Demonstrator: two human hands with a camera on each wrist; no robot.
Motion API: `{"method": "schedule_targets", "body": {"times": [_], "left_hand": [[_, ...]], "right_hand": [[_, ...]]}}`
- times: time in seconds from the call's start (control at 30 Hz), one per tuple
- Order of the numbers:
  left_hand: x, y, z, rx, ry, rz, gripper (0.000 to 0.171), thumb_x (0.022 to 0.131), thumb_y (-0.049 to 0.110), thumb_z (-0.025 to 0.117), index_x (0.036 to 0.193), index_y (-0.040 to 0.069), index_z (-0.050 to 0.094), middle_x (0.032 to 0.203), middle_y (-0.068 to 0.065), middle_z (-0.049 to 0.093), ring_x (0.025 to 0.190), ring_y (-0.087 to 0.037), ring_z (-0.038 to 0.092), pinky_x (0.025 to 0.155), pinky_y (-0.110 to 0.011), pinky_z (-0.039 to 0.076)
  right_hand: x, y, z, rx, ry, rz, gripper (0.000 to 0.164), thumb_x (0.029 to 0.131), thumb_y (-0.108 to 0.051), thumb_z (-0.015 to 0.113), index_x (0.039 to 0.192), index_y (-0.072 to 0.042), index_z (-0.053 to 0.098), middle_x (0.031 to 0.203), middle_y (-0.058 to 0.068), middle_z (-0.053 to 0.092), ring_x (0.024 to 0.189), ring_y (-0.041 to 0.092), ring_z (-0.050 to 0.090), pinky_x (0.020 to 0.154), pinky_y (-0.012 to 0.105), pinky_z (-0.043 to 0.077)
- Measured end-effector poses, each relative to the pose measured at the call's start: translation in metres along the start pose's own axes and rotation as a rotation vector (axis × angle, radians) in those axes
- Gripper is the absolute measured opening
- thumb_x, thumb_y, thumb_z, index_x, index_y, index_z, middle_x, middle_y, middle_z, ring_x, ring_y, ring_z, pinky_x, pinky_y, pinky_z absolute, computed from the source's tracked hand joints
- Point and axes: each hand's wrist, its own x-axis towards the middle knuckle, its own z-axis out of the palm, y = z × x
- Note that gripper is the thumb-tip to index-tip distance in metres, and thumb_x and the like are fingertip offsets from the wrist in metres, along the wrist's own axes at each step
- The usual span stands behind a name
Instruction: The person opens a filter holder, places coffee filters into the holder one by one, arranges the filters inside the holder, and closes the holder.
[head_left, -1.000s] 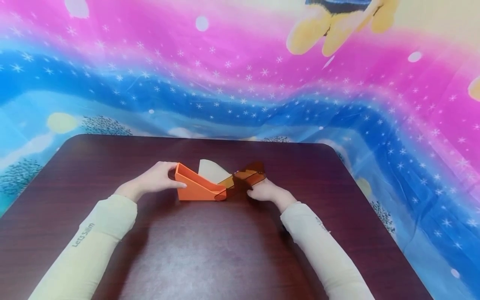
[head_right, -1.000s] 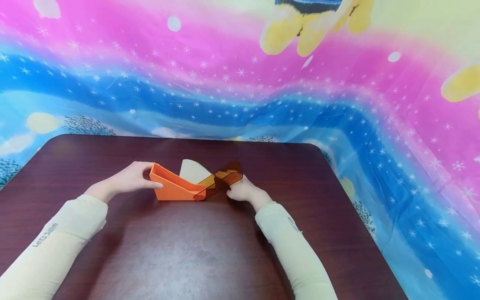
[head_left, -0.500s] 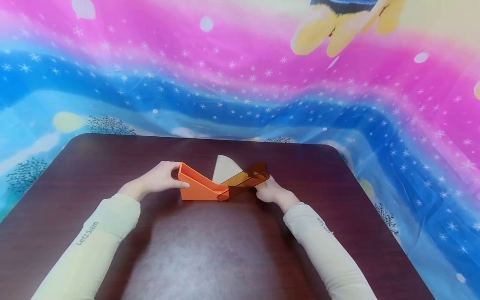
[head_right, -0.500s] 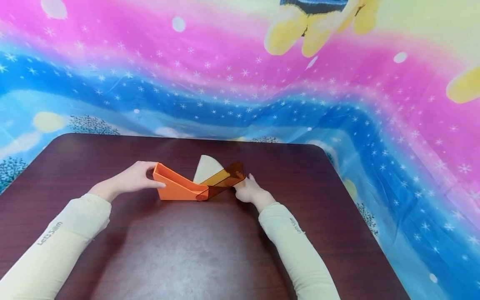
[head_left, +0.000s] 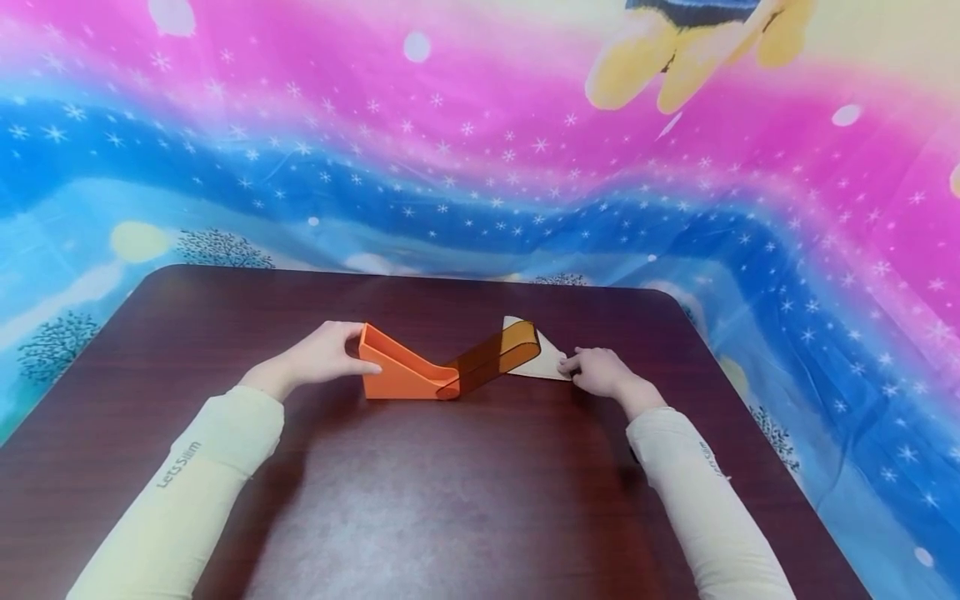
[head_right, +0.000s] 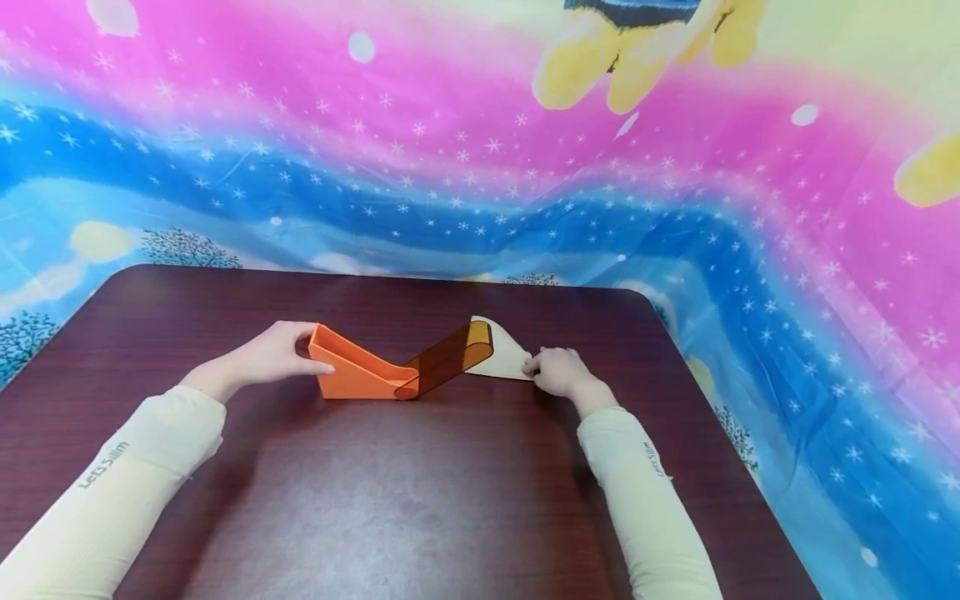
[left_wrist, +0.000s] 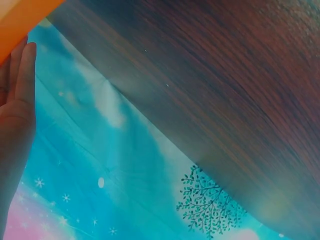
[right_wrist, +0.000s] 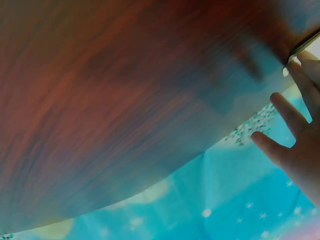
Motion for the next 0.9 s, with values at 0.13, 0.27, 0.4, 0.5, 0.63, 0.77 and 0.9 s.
{"method": "schedule_targets", "body": {"times": [0.13, 0.27, 0.4, 0.5, 0.63, 0.77, 0.9], "left_hand": [[0.000, 0.000, 0.000, 0.003, 0.001, 0.001, 0.045, 0.077, 0.029, 0.076, 0.114, 0.009, 0.061, 0.106, -0.006, 0.068, 0.095, -0.020, 0.063, 0.091, -0.045, 0.051], [0.002, 0.000, -0.001, 0.005, 0.008, -0.003, 0.044, 0.077, 0.028, 0.076, 0.114, 0.008, 0.060, 0.106, -0.007, 0.068, 0.095, -0.021, 0.063, 0.091, -0.045, 0.051], [0.005, 0.000, -0.002, -0.001, 0.013, -0.018, 0.043, 0.078, 0.027, 0.075, 0.114, 0.009, 0.061, 0.106, -0.007, 0.067, 0.095, -0.021, 0.062, 0.092, -0.046, 0.050], [0.008, 0.001, -0.002, -0.005, 0.013, -0.018, 0.043, 0.079, 0.027, 0.074, 0.114, 0.008, 0.060, 0.106, -0.008, 0.067, 0.095, -0.021, 0.061, 0.092, -0.046, 0.050], [0.012, 0.001, -0.002, -0.010, 0.013, -0.024, 0.043, 0.080, 0.027, 0.073, 0.115, 0.007, 0.060, 0.107, -0.009, 0.067, 0.096, -0.022, 0.061, 0.093, -0.046, 0.049], [0.013, 0.000, -0.002, -0.008, 0.009, -0.026, 0.043, 0.080, 0.027, 0.073, 0.116, 0.007, 0.059, 0.107, -0.009, 0.067, 0.095, -0.022, 0.061, 0.092, -0.046, 0.050], [0.013, -0.001, -0.002, 0.002, -0.001, -0.006, 0.042, 0.081, 0.026, 0.072, 0.116, 0.006, 0.059, 0.107, -0.009, 0.067, 0.095, -0.021, 0.061, 0.092, -0.045, 0.050]], "right_hand": [[-0.007, 0.007, 0.000, 0.033, -0.017, 0.001, 0.036, 0.086, -0.002, 0.054, 0.120, -0.010, 0.064, 0.128, 0.011, 0.059, 0.132, 0.037, 0.039, 0.102, 0.052, 0.039], [-0.011, 0.008, -0.001, 0.049, -0.009, -0.001, 0.034, 0.086, -0.002, 0.055, 0.117, -0.008, 0.066, 0.125, 0.012, 0.061, 0.133, 0.038, 0.038, 0.102, 0.053, 0.040], [-0.013, 0.008, -0.001, 0.061, -0.005, 0.005, 0.031, 0.086, -0.004, 0.057, 0.115, -0.007, 0.067, 0.124, 0.013, 0.062, 0.134, 0.040, 0.035, 0.102, 0.053, 0.039], [-0.015, 0.009, 0.000, 0.048, 0.003, 0.006, 0.029, 0.086, -0.005, 0.060, 0.114, -0.006, 0.068, 0.123, 0.014, 0.062, 0.135, 0.040, 0.033, 0.102, 0.053, 0.038], [-0.017, 0.011, 0.001, 0.036, 0.018, 0.004, 0.028, 0.086, -0.007, 0.062, 0.113, -0.006, 0.068, 0.122, 0.015, 0.062, 0.135, 0.042, 0.032, 0.102, 0.054, 0.039], [-0.018, 0.011, 0.001, 0.061, 0.030, 0.004, 0.024, 0.086, -0.009, 0.062, 0.108, -0.005, 0.070, 0.116, 0.016, 0.066, 0.133, 0.043, 0.035, 0.102, 0.055, 0.038], [-0.011, 0.005, -0.001, 0.131, 0.090, 0.057, 0.017, 0.089, -0.015, 0.059, 0.092, -0.004, 0.072, 0.092, 0.012, 0.070, 0.099, 0.034, 0.060, 0.086, 0.046, 0.049]]}}
